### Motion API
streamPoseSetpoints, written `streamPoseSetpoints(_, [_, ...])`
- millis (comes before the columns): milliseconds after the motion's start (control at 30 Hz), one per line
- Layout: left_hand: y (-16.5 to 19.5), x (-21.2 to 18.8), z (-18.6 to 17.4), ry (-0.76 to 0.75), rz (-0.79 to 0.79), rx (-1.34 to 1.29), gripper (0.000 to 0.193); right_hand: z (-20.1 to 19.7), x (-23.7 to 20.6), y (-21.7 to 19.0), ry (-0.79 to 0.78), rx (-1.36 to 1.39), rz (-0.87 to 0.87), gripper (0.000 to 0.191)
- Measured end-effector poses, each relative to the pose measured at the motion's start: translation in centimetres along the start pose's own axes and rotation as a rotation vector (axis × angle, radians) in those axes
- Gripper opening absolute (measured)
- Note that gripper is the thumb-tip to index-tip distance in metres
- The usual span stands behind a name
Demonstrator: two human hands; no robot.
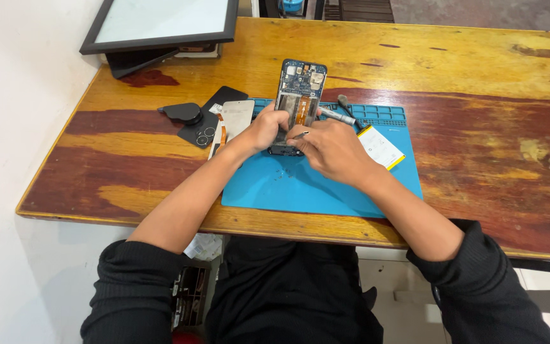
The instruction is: The person disassembles a smartphone at a workbench, holding the opened phone in one hand while using a pry tool to detach internal components. They remove the battery, lift out parts with tweezers, and separate the mid-frame from the back cover.
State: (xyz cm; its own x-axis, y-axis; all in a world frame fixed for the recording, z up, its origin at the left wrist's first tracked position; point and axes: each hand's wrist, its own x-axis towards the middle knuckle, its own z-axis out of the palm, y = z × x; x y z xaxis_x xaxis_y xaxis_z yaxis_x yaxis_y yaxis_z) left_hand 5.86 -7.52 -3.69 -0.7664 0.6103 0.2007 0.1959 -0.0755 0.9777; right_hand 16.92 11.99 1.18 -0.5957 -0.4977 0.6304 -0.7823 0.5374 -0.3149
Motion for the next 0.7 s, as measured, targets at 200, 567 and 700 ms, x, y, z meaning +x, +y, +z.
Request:
streamPoseSetpoints(200, [0.21,-0.13,0.18,0.018,-0.002,-0.03,0.054,-0.1,-0.06,0.19,-0.011,0.005,-0.024,0.012])
streamPoseSetpoints(567, [0.28,-0.15,0.03,-0.048,-0.027,-0.12,0.057,-0.59,0.15,0.56,-0.056,0.166,0.025,0.008])
streamPoseSetpoints(700, [0.12,-0.12,-0.05,-0.056,-0.001,-0.111,0.058,-0.52,0.17,0.6,-0.052,0.174,0.03,0.008])
